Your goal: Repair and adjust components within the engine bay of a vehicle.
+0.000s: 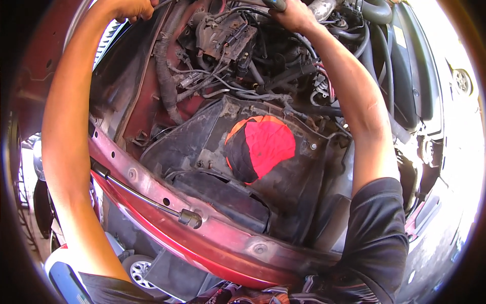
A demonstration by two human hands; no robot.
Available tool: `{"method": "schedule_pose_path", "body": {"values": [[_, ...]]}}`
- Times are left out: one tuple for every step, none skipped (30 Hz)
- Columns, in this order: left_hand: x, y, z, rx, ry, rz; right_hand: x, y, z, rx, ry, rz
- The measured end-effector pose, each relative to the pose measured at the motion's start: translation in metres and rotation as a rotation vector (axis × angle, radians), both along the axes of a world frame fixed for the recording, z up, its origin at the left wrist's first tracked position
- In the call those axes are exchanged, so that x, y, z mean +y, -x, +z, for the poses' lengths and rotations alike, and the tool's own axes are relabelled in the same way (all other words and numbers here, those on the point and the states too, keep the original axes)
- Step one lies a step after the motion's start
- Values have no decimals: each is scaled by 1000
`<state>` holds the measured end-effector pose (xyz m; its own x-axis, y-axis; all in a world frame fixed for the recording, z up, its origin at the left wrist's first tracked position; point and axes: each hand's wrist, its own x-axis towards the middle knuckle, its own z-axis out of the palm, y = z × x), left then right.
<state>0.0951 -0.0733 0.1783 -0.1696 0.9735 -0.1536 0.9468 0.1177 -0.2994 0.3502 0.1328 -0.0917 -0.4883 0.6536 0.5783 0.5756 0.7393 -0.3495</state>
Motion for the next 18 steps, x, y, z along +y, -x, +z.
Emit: {"method": "schedule_pose_path", "body": {"values": [[0, 1, -1, 14, -9, 6, 1, 1, -1, 22, -2, 28], [-1, 2, -1, 25, -20, 11, 3, 2, 1, 41, -7, 55], [0, 3, -2, 35, -36, 17, 3, 3, 2, 59, -15, 83], [-1, 4, -1, 47, -49, 19, 2, 3, 5, 117, 553, 115], [-1, 4, -2, 59, -60, 20, 1, 4, 8, 222, 686, 122], [0, 4, -3, 73, -69, 20, -3, 4, 10, 330, 822, 128], [1, 4, -4, 76, -63, 9, -6, 4, 14, 439, 958, 133], [2, 3, -4, 76, -57, -1, -11, 5, 14, 395, 670, 157], [2, 3, -5, 77, -52, -11, -14, 6, 17, 296, 630, 119], [4, 2, -5, 102, 15, -2, -18, 5, 18, 197, 594, 80], [5, 2, -7, 106, -16, 11, -18, 3, 22, 99, 547, 42], [5, 2, -9, 113, -50, 24, -20, 7, 20, 251, 395, 111], [6, 3, -11, 121, -81, 39, -18, 6, 23, 234, 409, 118], [5, 4, -11, 118, -93, 22, -17, 7, 22, 219, 422, 125], [4, 6, -11, 115, -105, 1, -14, 7, 23, 205, 435, 128], [5, 6, -11, 106, -116, -24, -11, 6, 21, 270, 636, 155], [6, 7, -11, 124, -102, -38, -9, 5, 19, 333, 835, 177], [7, 7, -11, 142, -95, -52, -7, 3, 17, 395, 1027, 199]]}}
